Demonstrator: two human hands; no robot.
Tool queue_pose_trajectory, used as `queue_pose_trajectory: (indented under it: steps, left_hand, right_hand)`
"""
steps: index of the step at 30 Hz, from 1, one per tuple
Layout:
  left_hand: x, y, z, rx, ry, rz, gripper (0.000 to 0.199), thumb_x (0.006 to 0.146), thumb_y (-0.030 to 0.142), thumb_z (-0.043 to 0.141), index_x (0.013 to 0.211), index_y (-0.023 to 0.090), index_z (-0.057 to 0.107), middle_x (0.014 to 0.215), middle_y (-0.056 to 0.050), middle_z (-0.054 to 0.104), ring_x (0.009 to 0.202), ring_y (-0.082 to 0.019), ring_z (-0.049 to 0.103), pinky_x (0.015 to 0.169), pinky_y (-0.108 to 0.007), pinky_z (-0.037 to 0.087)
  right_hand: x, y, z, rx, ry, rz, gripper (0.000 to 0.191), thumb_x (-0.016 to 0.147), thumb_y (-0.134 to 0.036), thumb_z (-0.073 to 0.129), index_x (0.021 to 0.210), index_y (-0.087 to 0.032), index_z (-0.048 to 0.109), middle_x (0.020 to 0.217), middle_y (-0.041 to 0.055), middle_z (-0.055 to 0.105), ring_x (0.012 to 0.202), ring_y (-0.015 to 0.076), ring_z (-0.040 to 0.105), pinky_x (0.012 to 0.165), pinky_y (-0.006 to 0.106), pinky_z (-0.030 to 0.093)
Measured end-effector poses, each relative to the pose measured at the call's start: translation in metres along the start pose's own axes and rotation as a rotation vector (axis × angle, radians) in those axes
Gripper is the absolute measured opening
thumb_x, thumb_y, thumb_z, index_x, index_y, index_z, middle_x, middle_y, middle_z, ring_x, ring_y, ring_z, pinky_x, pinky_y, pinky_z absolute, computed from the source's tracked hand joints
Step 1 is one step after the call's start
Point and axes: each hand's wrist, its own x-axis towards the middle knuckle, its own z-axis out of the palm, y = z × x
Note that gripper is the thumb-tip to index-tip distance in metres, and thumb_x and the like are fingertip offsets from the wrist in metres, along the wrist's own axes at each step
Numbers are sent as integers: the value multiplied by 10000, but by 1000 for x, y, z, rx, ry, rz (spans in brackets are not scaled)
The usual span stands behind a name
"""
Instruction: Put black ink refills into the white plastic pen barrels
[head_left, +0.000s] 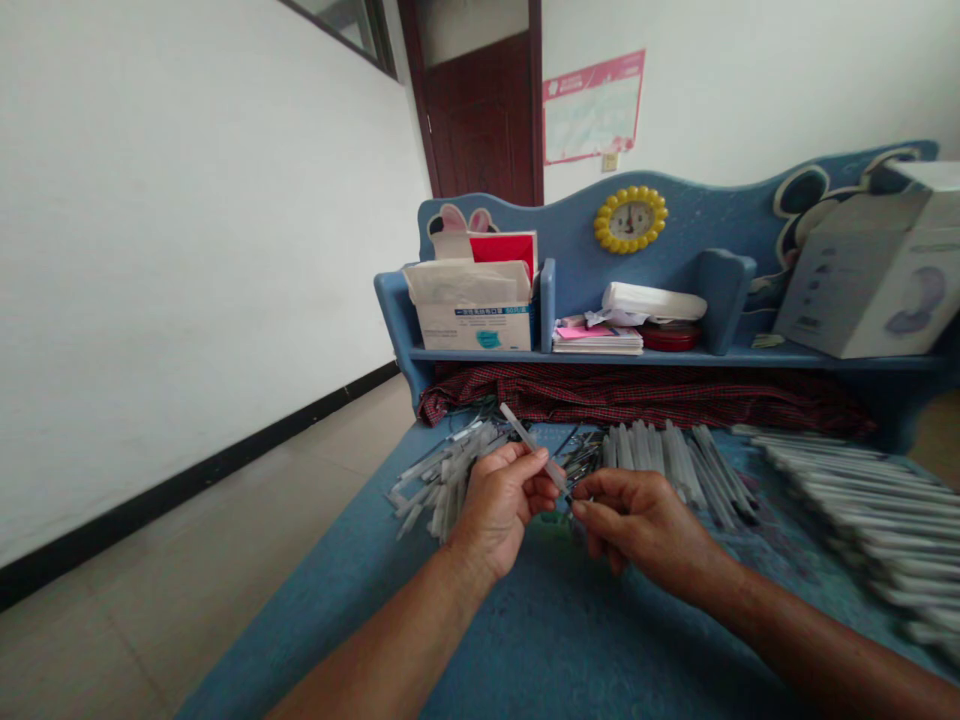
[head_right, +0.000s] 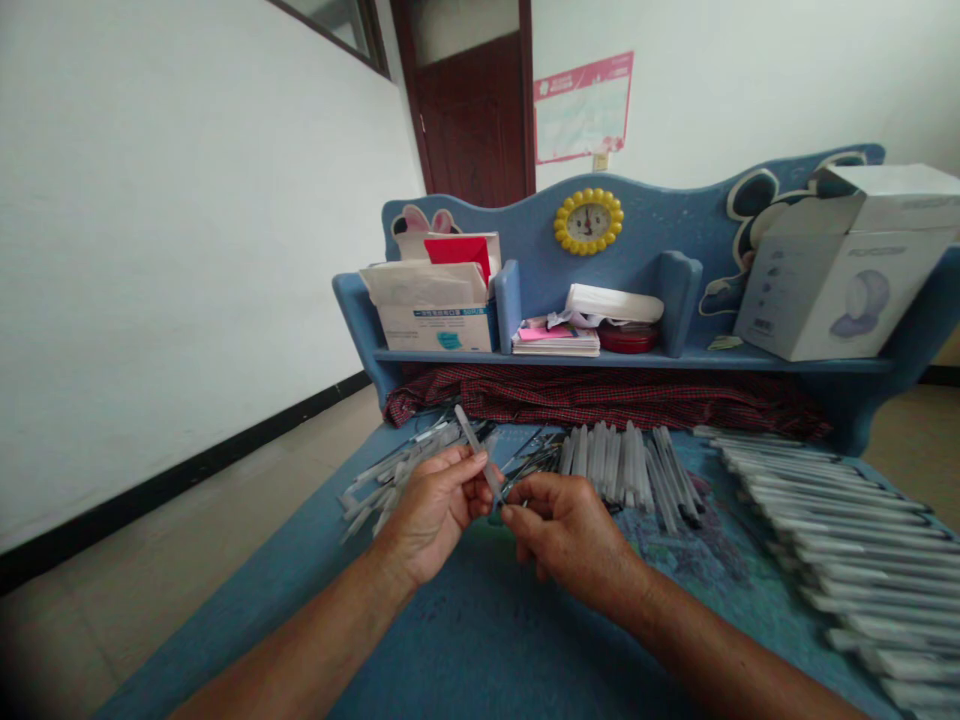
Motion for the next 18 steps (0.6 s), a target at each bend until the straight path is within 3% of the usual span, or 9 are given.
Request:
queue_pose_trajectory:
  steps: [18]
  left_hand:
    - [-2, -5, 1, 131, 3, 95, 167, 698, 270, 606, 736, 128, 526, 614, -17, 603, 460, -90, 515, 446, -204, 406]
  right_hand:
    - [2, 4, -3, -35, -4, -25, 157, 771, -310, 520, 776, -162, 573, 475, -43, 539, 323, 51, 425, 317, 154, 315]
